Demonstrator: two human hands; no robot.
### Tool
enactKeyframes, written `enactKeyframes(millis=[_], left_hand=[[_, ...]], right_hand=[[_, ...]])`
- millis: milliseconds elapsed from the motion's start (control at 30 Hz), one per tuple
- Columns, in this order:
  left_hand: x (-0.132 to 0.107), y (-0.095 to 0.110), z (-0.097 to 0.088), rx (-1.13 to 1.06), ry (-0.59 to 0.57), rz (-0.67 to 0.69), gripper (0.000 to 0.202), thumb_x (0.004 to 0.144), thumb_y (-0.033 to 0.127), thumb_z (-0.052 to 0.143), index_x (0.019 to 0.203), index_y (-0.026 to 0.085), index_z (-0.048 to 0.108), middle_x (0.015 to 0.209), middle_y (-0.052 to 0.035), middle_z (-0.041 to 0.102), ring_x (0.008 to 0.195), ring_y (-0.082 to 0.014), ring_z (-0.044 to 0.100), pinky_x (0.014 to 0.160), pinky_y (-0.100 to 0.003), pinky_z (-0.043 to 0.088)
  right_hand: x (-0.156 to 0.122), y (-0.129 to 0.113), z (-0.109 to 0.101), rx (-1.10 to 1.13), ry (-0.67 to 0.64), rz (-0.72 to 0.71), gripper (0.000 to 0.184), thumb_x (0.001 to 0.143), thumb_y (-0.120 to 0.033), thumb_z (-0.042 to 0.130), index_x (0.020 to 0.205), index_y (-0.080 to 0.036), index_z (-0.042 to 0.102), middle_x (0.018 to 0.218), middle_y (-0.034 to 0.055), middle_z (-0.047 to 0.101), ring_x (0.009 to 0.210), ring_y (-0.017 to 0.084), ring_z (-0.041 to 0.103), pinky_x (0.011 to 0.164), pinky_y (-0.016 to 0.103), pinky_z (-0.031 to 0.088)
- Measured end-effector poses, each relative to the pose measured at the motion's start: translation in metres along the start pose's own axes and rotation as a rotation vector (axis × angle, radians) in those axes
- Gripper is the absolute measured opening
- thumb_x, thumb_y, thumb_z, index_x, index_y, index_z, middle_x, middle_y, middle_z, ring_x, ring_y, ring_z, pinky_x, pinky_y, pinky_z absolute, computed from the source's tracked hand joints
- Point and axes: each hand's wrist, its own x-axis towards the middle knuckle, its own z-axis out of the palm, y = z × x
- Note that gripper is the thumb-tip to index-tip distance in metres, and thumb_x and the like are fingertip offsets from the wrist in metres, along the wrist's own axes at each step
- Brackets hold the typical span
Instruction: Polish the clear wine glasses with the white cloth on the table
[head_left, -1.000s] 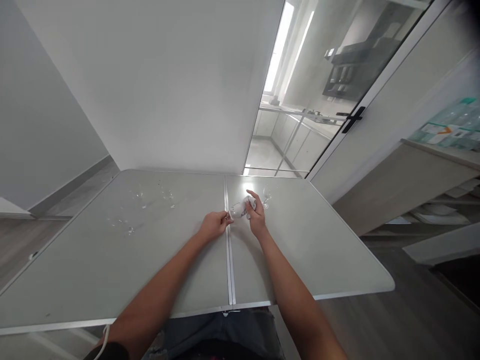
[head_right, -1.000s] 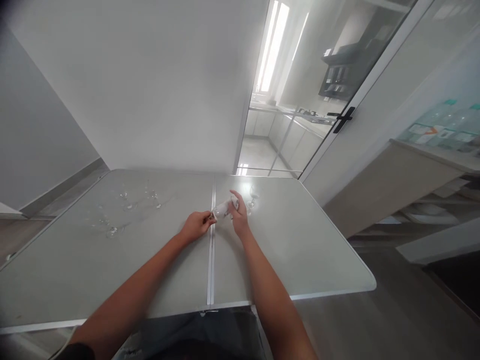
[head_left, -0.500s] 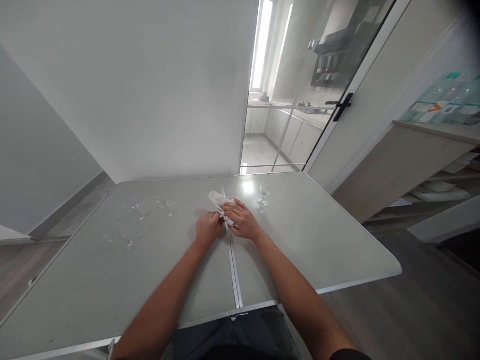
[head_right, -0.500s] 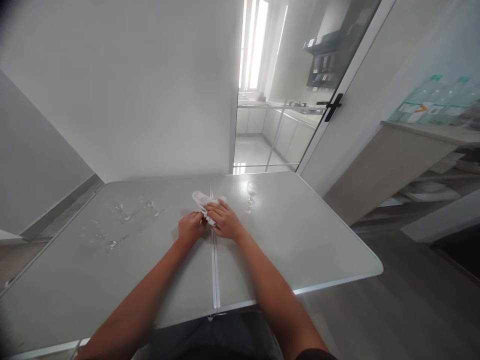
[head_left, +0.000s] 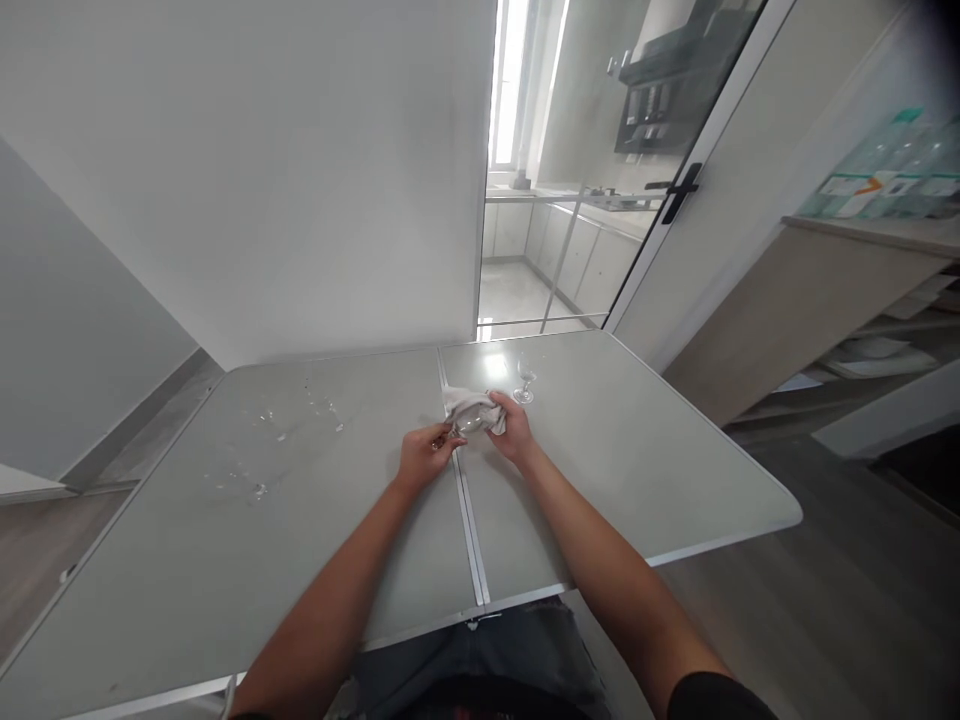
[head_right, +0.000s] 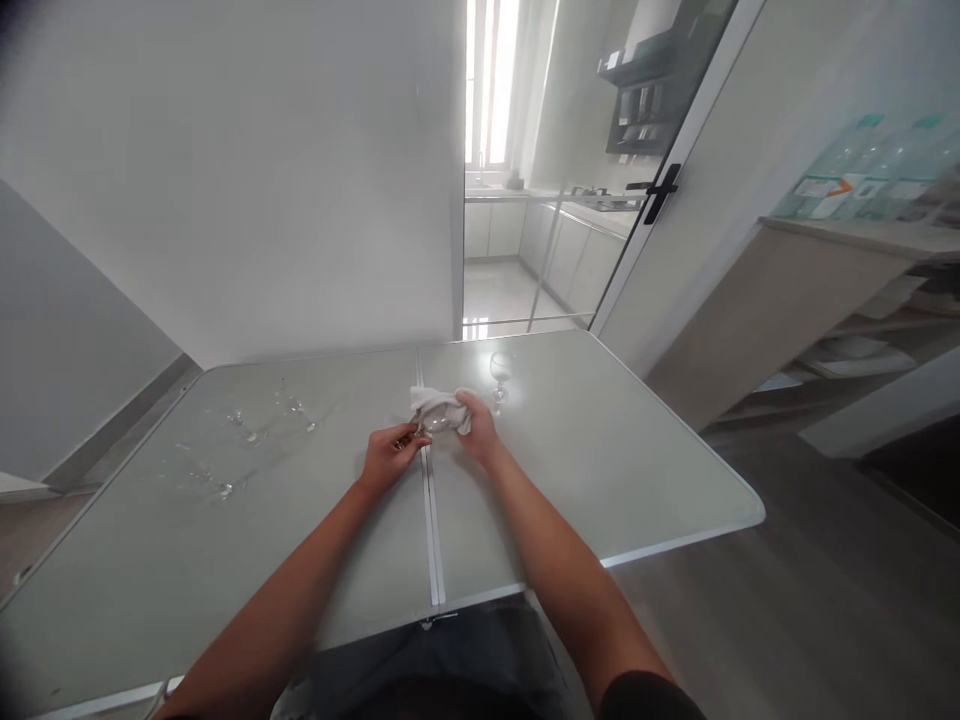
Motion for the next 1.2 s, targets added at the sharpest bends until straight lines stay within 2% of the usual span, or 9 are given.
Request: enactKeyframes(millis=[100, 200, 267, 367, 500, 667, 867, 1100, 1200], left_hand=[[0.004, 0.003, 0.003, -0.246, 0.073, -0.217, 0.036, 0.084, 0.051, 0.068, 0.069, 0.018, 0.066, 0.055, 0.0012, 0.056, 0.048, -0.0112, 0.048, 0.052, -0.024, 0.037], [0.009, 0.001, 0.002, -0.342, 0.164, -0.378, 0.041, 0.087, 0.052, 0.062, 0.065, 0.018, 0.061, 0.053, 0.0013, 0.054, 0.045, -0.0108, 0.046, 0.047, -0.023, 0.035], [0.01, -0.001, 0.0, -0.291, 0.201, -0.383, 0.038, 0.086, 0.047, 0.06, 0.062, 0.017, 0.06, 0.052, 0.0009, 0.053, 0.045, -0.011, 0.046, 0.047, -0.023, 0.034], [0.008, -0.003, -0.001, -0.193, 0.226, -0.329, 0.028, 0.079, 0.034, 0.062, 0.057, 0.017, 0.057, 0.053, 0.0002, 0.055, 0.049, -0.0114, 0.044, 0.049, -0.024, 0.031], [0.005, 0.002, 0.002, 0.053, 0.152, -0.176, 0.018, 0.077, 0.025, 0.06, 0.06, 0.018, 0.06, 0.055, -0.001, 0.057, 0.052, -0.0126, 0.043, 0.055, -0.026, 0.029], [0.0, 0.007, 0.005, 0.224, 0.052, -0.059, 0.021, 0.085, 0.038, 0.065, 0.075, 0.02, 0.069, 0.063, -0.0032, 0.066, 0.057, -0.0153, 0.054, 0.059, -0.027, 0.033], [0.002, -0.002, 0.003, -0.048, 0.033, -0.137, 0.029, 0.081, 0.045, 0.072, 0.071, 0.018, 0.071, 0.054, 0.0017, 0.058, 0.05, -0.0116, 0.047, 0.054, -0.025, 0.034], [0.007, 0.002, 0.004, -0.353, 0.038, -0.31, 0.035, 0.083, 0.049, 0.069, 0.071, 0.016, 0.065, 0.057, 0.0013, 0.056, 0.051, -0.011, 0.048, 0.051, -0.023, 0.037], [0.008, 0.004, 0.005, -0.45, 0.089, -0.304, 0.041, 0.089, 0.056, 0.061, 0.078, 0.017, 0.063, 0.062, 0.0006, 0.057, 0.053, -0.0114, 0.05, 0.052, -0.022, 0.041]], right_hand=[[-0.004, 0.009, 0.008, 0.045, -0.046, -0.01, 0.02, 0.084, -0.039, 0.067, 0.078, -0.021, 0.062, 0.07, 0.0003, 0.066, 0.07, 0.018, 0.064, 0.062, 0.028, 0.051], [-0.015, 0.025, 0.022, -0.158, -0.15, -0.187, 0.021, 0.089, -0.042, 0.063, 0.087, -0.021, 0.063, 0.086, 0.0041, 0.072, 0.084, 0.021, 0.068, 0.075, 0.032, 0.055], [-0.023, 0.032, 0.03, -0.459, -0.301, -0.407, 0.017, 0.092, -0.037, 0.06, 0.095, -0.02, 0.063, 0.112, 0.0092, 0.072, 0.106, 0.024, 0.066, 0.096, 0.039, 0.052], [-0.029, 0.03, 0.038, -0.944, -0.545, -0.743, 0.016, 0.091, -0.023, 0.054, 0.104, -0.018, 0.064, 0.147, 0.0144, 0.055, 0.142, 0.029, 0.045, 0.122, 0.052, 0.026], [-0.027, 0.015, 0.036, -1.191, -0.434, -0.905, 0.025, 0.092, -0.019, 0.051, 0.115, -0.019, 0.063, 0.143, 0.0136, 0.058, 0.145, 0.029, 0.04, 0.125, 0.056, 0.015], [-0.025, 0.009, 0.029, -0.893, -0.085, -0.661, 0.024, 0.097, -0.035, 0.052, 0.111, -0.022, 0.066, 0.108, 0.0097, 0.069, 0.105, 0.026, 0.063, 0.098, 0.043, 0.049], [-0.015, 0.015, 0.027, -0.135, 0.021, -0.178, 0.029, 0.088, -0.048, 0.065, 0.099, -0.022, 0.069, 0.095, 0.004, 0.071, 0.086, 0.019, 0.066, 0.076, 0.03, 0.053], [-0.013, 0.022, 0.034, 0.17, 0.086, -0.159, 0.028, 0.083, -0.048, 0.07, 0.089, -0.021, 0.063, 0.087, 0.0026, 0.068, 0.082, 0.018, 0.064, 0.073, 0.03, 0.053], [-0.02, 0.034, 0.039, 0.113, -0.037, -0.141, 0.028, 0.084, -0.048, 0.07, 0.085, -0.022, 0.06, 0.077, -0.0011, 0.061, 0.071, 0.015, 0.058, 0.067, 0.027, 0.049]])
